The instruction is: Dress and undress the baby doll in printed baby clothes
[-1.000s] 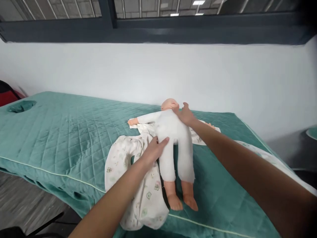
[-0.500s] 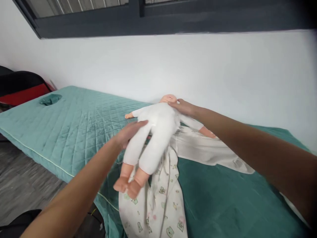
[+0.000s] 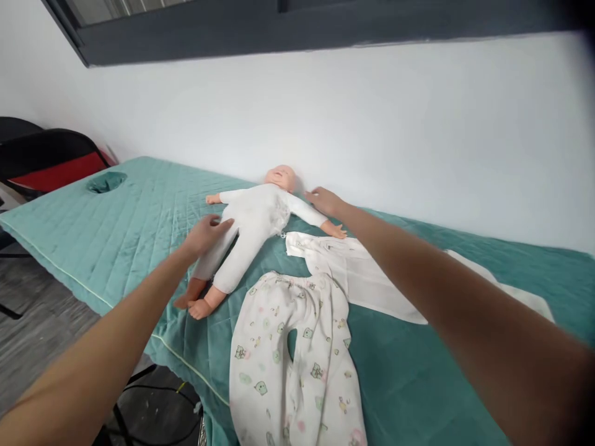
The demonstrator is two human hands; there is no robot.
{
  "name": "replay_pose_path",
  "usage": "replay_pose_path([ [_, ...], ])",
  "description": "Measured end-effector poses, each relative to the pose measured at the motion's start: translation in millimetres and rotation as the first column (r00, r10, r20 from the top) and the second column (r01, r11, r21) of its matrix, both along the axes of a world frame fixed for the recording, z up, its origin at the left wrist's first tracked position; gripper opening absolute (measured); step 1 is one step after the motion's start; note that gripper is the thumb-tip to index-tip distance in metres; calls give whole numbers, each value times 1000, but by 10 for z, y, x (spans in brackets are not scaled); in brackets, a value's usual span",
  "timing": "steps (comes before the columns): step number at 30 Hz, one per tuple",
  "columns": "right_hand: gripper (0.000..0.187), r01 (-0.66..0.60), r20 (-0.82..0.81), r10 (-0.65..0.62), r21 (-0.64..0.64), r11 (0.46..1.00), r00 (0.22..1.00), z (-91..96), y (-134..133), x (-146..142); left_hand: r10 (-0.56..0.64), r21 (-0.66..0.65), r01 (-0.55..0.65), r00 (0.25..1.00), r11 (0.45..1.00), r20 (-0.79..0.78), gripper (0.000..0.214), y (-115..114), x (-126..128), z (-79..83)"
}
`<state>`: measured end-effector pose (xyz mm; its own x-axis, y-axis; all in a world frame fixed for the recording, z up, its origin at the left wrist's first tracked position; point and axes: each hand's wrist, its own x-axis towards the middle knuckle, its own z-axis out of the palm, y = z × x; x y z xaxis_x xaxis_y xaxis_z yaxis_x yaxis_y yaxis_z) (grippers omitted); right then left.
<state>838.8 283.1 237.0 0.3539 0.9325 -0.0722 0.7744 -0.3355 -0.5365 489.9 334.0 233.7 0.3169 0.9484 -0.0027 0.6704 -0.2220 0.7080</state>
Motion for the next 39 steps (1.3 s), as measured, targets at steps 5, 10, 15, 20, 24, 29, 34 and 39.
replay_pose_path([
  [5, 53, 99, 149, -74, -169, 981, 986, -92, -1124, 515, -326, 385, 442, 886, 810, -331, 34, -943, 150, -108],
  [10, 34, -17, 209, 48, -148, 989, 977, 68, -1939, 328, -570, 148, 685, 690, 713, -446, 45, -1594, 265, -152],
  [15, 24, -204, 240, 185, 57, 977, 953, 461, -2391, -205, -828, -88, 840, 501, 535, -251, 47, -1935, 289, 133],
  [20, 31, -331, 280, 273, 185, 925, 920, 897, -2833, -685, -834, 336, 825, 527, 454, -165, 30, -2461, 431, 465],
  [24, 34, -404, 236, 339, 347, 846, 911, 1248, -3229, -1001, -738, 715, 494, 673, 494, 46, 36, -2730, 648, 746],
  [29, 24, -386, 220, 319, 456, 801, 922, 1695, -3786, -1253, -736, 768, 425, 671, 478, 87, 35, -2917, 783, 1037],
  [34, 32, -166, 180, 123, 253, 953, 976, 1939, -4343, -1219, -581, 853, 332, 813, 402, -42, 15, -3167, 641, 1288],
  [39, 46, -128, -227, 129, 20, 992, 965, 1739, -4684, -1331, -428, 891, 54, 889, 450, 161, 21, -3444, 506, 1484],
])
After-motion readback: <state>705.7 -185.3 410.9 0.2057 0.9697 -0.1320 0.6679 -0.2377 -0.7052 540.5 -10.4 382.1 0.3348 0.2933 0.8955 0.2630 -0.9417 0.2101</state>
